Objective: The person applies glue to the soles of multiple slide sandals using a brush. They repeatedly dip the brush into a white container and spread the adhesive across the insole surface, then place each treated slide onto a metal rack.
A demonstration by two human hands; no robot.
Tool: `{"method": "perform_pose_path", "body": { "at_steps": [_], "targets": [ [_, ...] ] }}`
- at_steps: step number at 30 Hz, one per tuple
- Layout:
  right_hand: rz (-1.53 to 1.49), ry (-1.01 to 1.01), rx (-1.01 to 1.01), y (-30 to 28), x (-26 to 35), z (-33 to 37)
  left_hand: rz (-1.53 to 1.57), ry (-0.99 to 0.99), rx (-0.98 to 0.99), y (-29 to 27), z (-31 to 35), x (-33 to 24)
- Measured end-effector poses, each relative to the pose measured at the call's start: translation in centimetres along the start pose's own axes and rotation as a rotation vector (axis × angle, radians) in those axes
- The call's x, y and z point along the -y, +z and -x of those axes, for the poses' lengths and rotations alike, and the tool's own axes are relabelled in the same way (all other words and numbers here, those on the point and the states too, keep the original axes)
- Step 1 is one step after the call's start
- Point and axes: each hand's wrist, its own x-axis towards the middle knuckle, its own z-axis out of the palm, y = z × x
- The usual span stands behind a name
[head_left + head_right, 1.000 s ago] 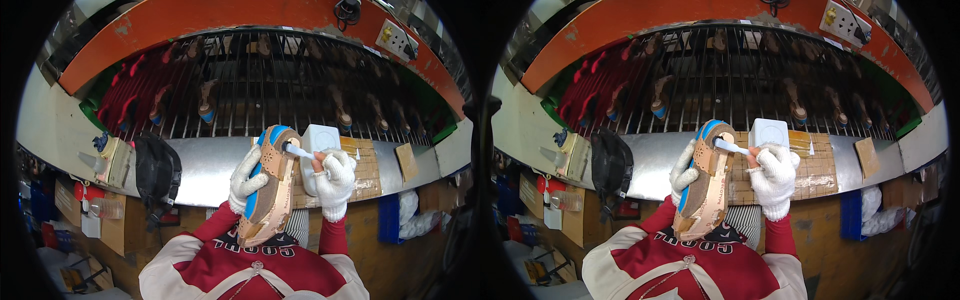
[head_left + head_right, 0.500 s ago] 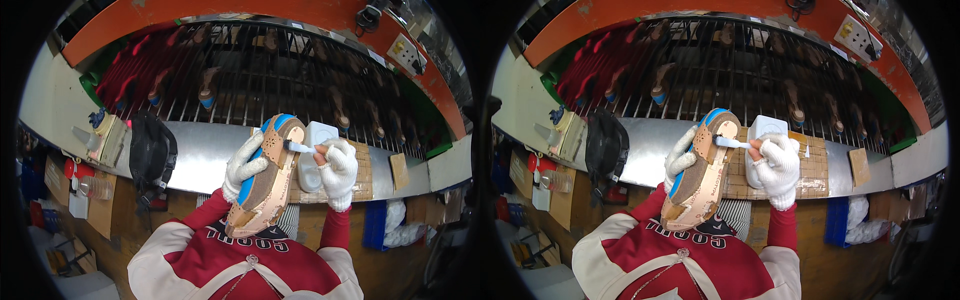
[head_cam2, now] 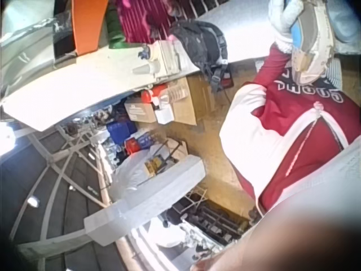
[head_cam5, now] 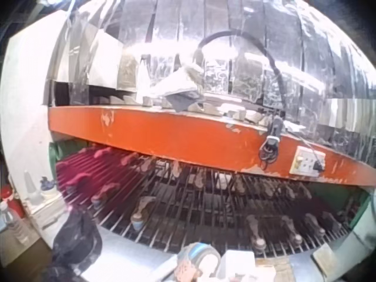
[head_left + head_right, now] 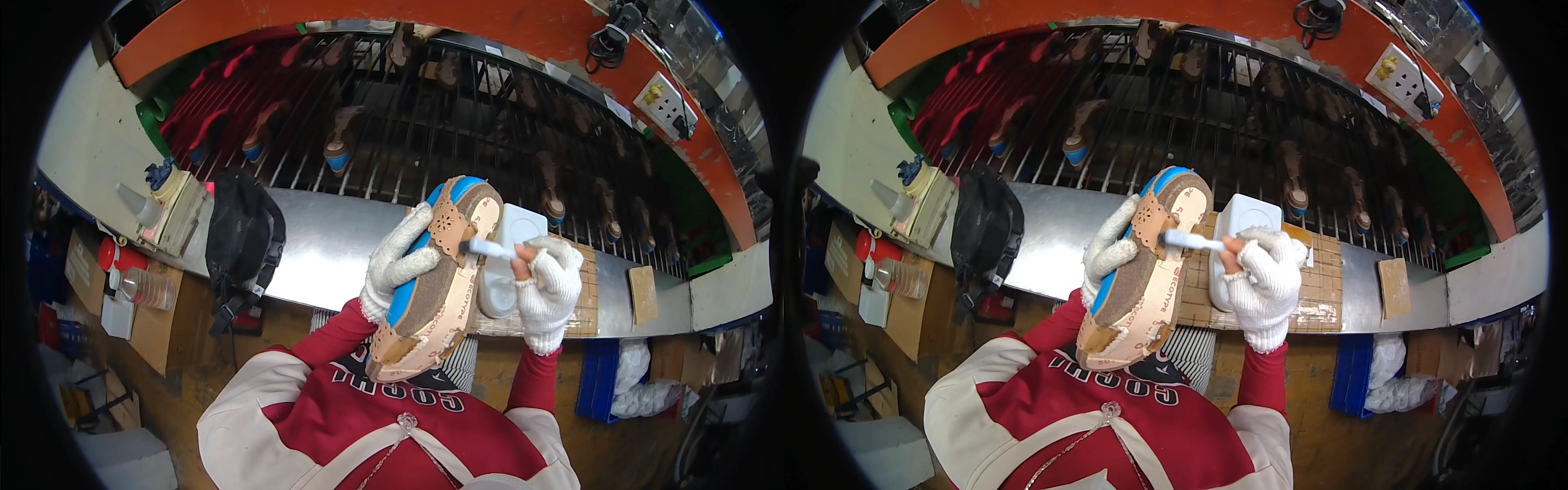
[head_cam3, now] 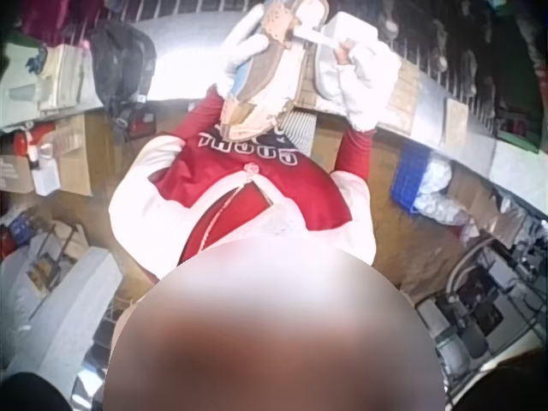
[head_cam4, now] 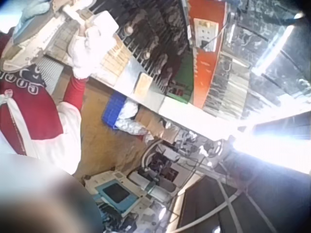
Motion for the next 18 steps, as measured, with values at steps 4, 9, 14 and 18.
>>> {"method": "perform_pose_path", "body": {
  "at_steps": [4,9,14,18],
  "targets": [
    [0.109,-0.005,-0.086,-0.1,0.1,-0.6,0.024,-0.008,0.03,0.0,-0.2,0.6],
    [-0.006,0.015,-0.023,-0.2,0.5,0.3,-0.008,0.035,0.017,-0.1,0.0,0.6],
    [-0.059,-0.03,0.053,-0.7,0.6,1.1,-0.009,0.133,-0.009,0.0,-0.2,0.9],
    [-0.265,0.026,-0.058,0.0,-0.1,0.3,0.077,0.125,-0.048,0.9,-0.7,0.7]
  ]
}}
